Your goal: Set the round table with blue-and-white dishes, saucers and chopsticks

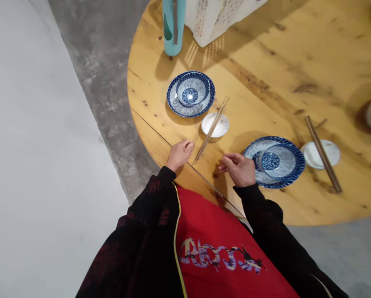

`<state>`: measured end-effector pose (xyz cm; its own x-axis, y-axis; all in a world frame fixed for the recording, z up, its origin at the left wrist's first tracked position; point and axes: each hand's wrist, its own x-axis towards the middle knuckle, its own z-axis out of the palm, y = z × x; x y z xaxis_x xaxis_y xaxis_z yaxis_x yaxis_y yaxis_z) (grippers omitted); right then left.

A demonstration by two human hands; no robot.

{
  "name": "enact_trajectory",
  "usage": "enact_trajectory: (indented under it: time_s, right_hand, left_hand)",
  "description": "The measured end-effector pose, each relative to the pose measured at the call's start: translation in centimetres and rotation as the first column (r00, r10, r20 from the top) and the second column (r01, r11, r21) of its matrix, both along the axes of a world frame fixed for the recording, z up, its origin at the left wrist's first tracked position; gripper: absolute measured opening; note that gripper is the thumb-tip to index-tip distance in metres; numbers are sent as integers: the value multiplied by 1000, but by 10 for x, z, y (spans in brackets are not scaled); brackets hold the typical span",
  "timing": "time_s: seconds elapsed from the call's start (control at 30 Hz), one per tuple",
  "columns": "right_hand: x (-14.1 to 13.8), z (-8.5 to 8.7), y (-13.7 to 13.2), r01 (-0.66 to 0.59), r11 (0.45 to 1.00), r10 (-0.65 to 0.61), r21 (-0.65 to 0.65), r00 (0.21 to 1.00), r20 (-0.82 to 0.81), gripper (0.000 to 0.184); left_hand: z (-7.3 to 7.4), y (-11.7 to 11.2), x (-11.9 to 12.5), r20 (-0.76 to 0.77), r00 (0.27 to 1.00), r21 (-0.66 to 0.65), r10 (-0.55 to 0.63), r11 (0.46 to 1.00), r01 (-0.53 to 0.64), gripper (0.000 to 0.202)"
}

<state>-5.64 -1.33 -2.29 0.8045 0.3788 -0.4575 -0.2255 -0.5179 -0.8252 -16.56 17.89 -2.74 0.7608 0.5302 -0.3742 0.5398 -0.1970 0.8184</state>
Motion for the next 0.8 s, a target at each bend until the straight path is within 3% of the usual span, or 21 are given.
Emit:
enact_trajectory:
  time_s: [0.1,0.23,0.43,0.53,0.63,0.8]
  right_hand:
    - [-9,-8,-5,36,999,-33,38,996,-80,32]
    - [-15,-15,5,54,998,-47,44,986,-162,34]
    - [-11,-16,25,-7,996,18,84,992,-127,34]
    - [-13,-18,27,-22,997,31,76,992,-124,37]
    - [-16,-21,25,-4,998,13,63,990,-142,40]
    - [-12,-25,29,1,995,14,101,989,-148,38]
  left_hand:
    - [0,0,-5,-1,1000,18,-23,1000,23,25]
    - [9,-8,-1,-55,996,154,-64,985,72,25]
    - [19,-27,16,-143,986,245,-83,962,117,38]
    - [22,-31,22,-251,961,312,-119,930,196,46]
    - [25,-33,25,-350,922,342,-163,894,288,45]
    - [25,-32,30,-385,907,365,-169,875,318,40]
